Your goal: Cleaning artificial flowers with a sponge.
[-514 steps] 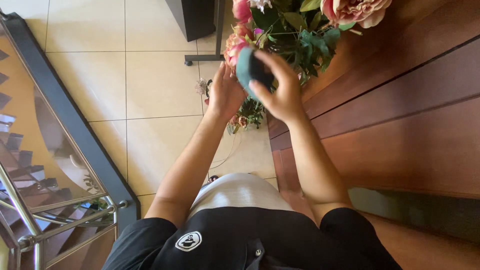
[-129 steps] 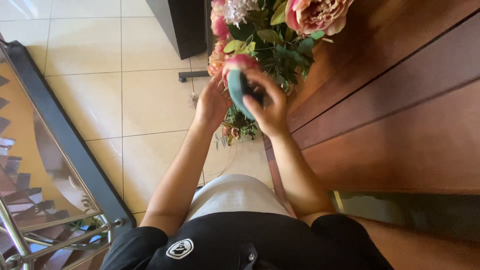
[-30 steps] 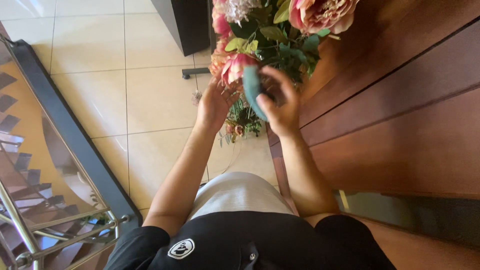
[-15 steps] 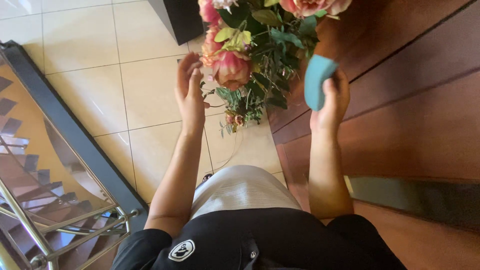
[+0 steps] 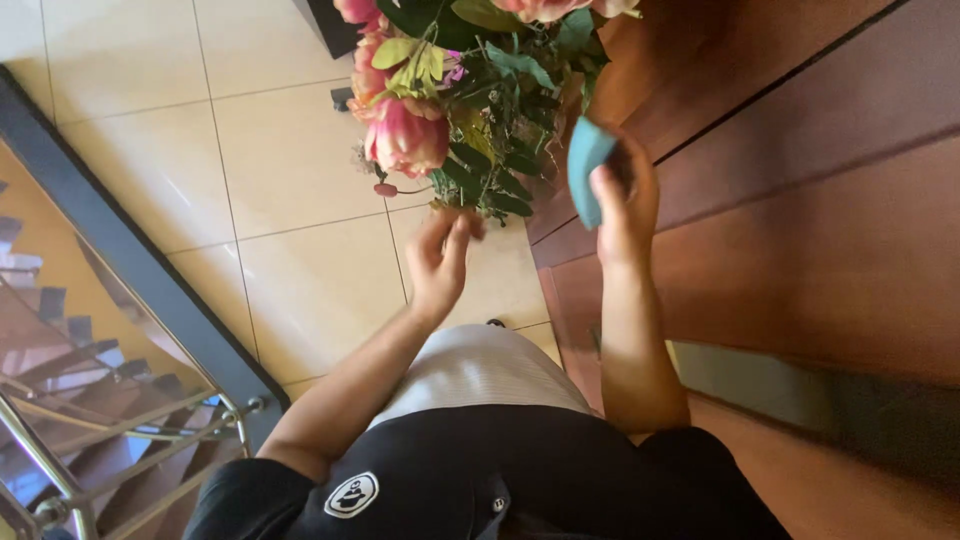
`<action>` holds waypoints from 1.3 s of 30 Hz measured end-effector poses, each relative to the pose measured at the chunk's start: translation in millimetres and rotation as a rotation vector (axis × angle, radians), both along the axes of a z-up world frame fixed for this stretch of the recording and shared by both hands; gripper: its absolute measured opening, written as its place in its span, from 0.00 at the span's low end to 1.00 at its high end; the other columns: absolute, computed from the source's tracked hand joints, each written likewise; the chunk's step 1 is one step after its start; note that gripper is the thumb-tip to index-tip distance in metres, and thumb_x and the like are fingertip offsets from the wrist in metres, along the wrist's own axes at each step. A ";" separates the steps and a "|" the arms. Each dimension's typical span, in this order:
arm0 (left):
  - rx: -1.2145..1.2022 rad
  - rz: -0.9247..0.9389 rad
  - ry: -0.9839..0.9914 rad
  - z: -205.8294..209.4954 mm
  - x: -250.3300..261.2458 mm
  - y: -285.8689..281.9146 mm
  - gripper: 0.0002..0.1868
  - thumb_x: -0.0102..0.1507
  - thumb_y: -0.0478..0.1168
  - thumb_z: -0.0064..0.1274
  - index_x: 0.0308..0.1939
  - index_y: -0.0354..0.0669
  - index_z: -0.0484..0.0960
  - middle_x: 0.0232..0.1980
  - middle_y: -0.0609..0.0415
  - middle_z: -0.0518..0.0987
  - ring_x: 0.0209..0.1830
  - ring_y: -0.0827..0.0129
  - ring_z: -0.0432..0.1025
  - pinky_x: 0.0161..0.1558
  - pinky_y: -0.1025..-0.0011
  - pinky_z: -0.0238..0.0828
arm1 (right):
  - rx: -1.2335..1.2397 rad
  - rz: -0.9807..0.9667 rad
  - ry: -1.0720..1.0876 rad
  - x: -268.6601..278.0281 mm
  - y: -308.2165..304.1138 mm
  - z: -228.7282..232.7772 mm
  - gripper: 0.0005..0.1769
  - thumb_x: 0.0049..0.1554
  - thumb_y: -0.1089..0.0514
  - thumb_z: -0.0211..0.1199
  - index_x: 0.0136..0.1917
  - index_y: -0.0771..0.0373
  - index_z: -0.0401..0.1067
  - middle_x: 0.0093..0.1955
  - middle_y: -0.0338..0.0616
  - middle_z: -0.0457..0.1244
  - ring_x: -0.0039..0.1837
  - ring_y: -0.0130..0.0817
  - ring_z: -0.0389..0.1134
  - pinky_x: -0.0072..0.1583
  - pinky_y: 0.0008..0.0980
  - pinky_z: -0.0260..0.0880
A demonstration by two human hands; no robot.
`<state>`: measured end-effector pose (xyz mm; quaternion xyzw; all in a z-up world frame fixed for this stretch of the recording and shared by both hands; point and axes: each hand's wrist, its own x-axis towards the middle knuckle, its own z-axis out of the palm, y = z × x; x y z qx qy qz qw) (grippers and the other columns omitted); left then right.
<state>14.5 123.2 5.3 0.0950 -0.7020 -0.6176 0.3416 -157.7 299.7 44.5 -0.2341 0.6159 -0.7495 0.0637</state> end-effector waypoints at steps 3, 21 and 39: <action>0.634 0.036 -0.133 -120.8 -16.8 3.2 0.21 0.78 0.46 0.43 0.49 0.30 0.83 0.39 0.45 0.81 0.39 0.61 0.74 0.47 0.65 0.72 | 0.179 0.018 0.282 8.9 -8.4 14.2 0.30 0.61 0.44 0.65 0.70 0.62 0.69 0.67 0.45 0.66 0.66 0.35 0.67 0.69 0.37 0.69; 1.258 -0.300 0.416 -10.7 -84.9 23.7 0.37 0.75 0.60 0.35 0.81 0.41 0.57 0.78 0.45 0.66 0.79 0.54 0.60 0.80 0.53 0.52 | 0.314 0.159 0.666 -26.3 11.8 -18.0 0.28 0.56 0.61 0.72 0.69 0.60 0.70 0.71 0.50 0.63 0.71 0.50 0.65 0.73 0.45 0.65; 0.974 -0.365 0.382 -27.4 -85.6 22.0 0.40 0.74 0.61 0.36 0.83 0.45 0.49 0.83 0.50 0.57 0.83 0.59 0.53 0.83 0.56 0.42 | 0.368 0.051 0.738 -12.0 -16.8 16.5 0.30 0.56 0.61 0.73 0.70 0.62 0.69 0.71 0.51 0.63 0.73 0.51 0.64 0.74 0.46 0.65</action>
